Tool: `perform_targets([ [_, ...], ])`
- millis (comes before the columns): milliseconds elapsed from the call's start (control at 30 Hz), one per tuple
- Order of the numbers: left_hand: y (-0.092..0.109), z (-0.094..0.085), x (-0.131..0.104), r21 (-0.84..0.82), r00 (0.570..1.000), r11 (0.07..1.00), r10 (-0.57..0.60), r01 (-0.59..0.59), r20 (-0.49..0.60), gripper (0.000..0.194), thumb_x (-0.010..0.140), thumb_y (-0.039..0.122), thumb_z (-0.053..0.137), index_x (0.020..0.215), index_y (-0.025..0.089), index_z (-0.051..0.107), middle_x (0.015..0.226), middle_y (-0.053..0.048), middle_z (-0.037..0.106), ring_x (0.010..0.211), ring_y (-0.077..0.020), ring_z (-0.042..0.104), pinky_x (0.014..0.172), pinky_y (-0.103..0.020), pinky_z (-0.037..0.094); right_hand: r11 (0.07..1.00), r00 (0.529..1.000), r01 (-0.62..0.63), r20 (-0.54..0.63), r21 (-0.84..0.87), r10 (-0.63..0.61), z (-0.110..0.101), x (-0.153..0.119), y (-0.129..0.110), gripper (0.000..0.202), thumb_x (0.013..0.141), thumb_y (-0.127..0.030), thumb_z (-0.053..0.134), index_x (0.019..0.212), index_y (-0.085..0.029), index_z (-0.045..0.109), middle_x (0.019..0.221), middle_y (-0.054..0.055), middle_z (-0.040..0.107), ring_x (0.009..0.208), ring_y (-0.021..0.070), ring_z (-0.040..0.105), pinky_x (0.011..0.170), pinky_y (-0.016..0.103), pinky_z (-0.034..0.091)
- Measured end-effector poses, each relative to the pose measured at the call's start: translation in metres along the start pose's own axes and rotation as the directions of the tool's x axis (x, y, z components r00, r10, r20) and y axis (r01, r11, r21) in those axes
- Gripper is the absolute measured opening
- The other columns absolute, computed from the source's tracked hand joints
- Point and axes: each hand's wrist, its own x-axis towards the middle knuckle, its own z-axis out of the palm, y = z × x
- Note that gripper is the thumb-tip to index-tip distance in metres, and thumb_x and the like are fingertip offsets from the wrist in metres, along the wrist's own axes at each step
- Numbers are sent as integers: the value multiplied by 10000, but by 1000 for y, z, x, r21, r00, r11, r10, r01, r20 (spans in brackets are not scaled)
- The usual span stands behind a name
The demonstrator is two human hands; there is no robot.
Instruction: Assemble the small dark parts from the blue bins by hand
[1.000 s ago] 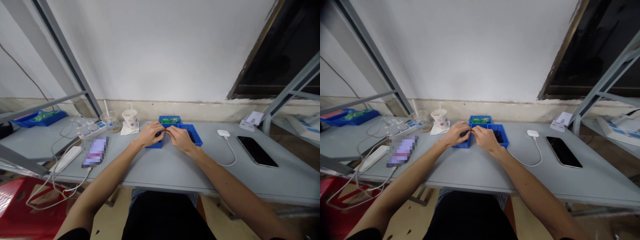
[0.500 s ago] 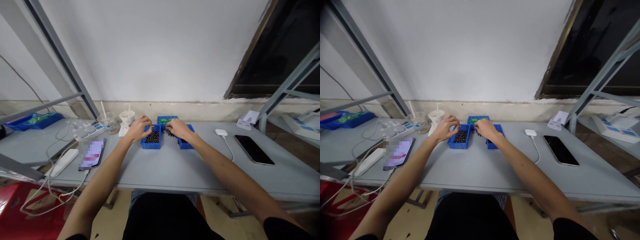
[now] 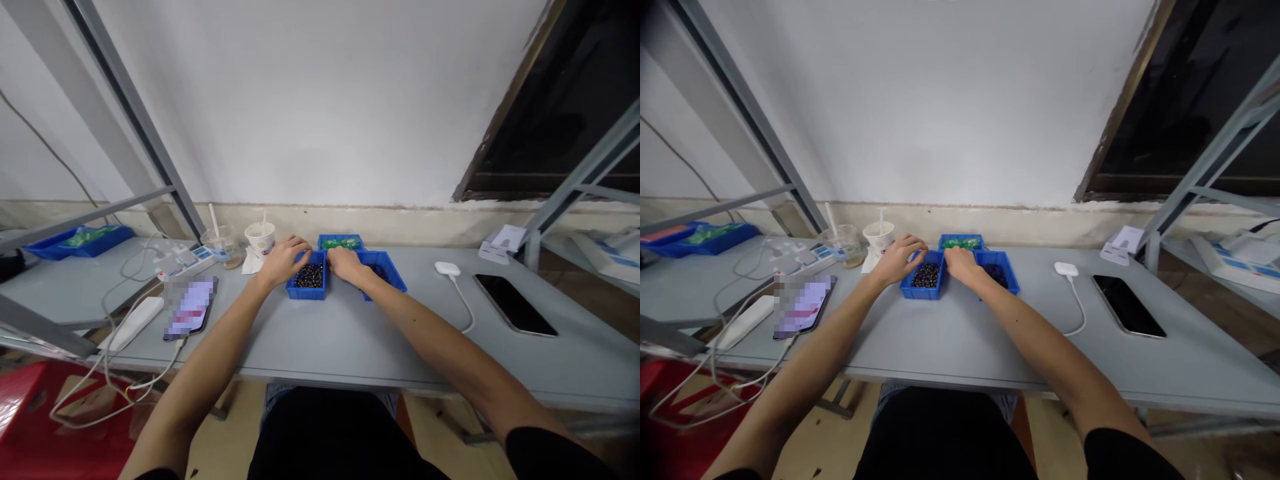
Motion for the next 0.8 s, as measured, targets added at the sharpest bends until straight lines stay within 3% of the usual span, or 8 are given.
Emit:
perform_targets([
  [133, 9, 3, 1, -20, 999, 999, 44, -43, 26, 299, 1058, 297, 444, 1123, 190, 715, 1135, -89, 712, 1096, -257, 605, 995, -427, 508, 999, 999, 26, -38, 48, -24, -5, -11, 7, 211, 908, -109, 593, 1011, -168, 767, 1061, 150, 780, 1020, 269, 731, 793, 300, 502],
  [200, 12, 4, 2, -16, 997, 998, 69, -69, 44, 303, 1057, 295, 450, 1198, 196, 700, 1176, -90, 708, 1111, -260, 603, 1006, -434, 505, 985, 988, 100, -134, 140, -81, -8, -20, 14, 193, 921, -115, 601, 976, -194, 768, 994, 101, 787, 1004, 242, 722, 809, 287, 487],
  [300, 20, 4, 3, 8, 989, 993, 119, -120, 83, 327, 1058, 310, 464, 1293, 208, 666, 1217, -93, 706, 1139, -268, 603, 1016, -447, 496, 892, 925, 298, -332, 340, -183, -7, -38, 26, 188, 935, -96, 605, 967, -199, 759, 908, 46, 781, 881, 190, 715, 820, 273, 482],
  [400, 31, 2, 4, 15, 981, 986, 164, -167, 102, 319, 1068, 352, 473, 1279, 214, 668, 1207, -86, 717, 1142, -267, 613, 1012, -441, 488, 792, 849, 447, -476, 416, -229, -1, -54, 31, 196, 949, -85, 585, 976, -195, 746, 945, 42, 782, 856, 172, 708, 836, 274, 497],
  [567, 42, 1, 5, -19, 970, 974, 225, -224, 94, 291, 1083, 341, 450, 1110, 196, 701, 1099, -77, 739, 1040, -233, 646, 939, -390, 487, 737, 778, 535, -581, 412, -240, 11, -63, 28, 178, 988, -136, 561, 980, -205, 725, 990, 46, 778, 911, 184, 716, 862, 298, 525],
  [700, 44, 2, 6, -20, 975, 976, 218, -218, 38, 278, 1082, 342, 469, 1049, 194, 702, 1048, -60, 752, 994, -218, 663, 881, -375, 470, 801, 748, 497, -634, 335, -199, 12, -65, 26, 168, 1033, -207, 547, 1084, -207, 707, 1042, 60, 777, 929, 190, 726, 853, 303, 534],
  [800, 44, 3, 6, -18, 978, 978, 209, -209, -2, 276, 1081, 349, 477, 1032, 192, 699, 1034, -57, 758, 980, -216, 670, 862, -375, 458, 852, 725, 482, -639, 204, -257, 9, -68, 26, 189, 1056, -249, 528, 1085, -196, 707, 1048, 76, 778, 951, 203, 728, 858, 315, 541],
])
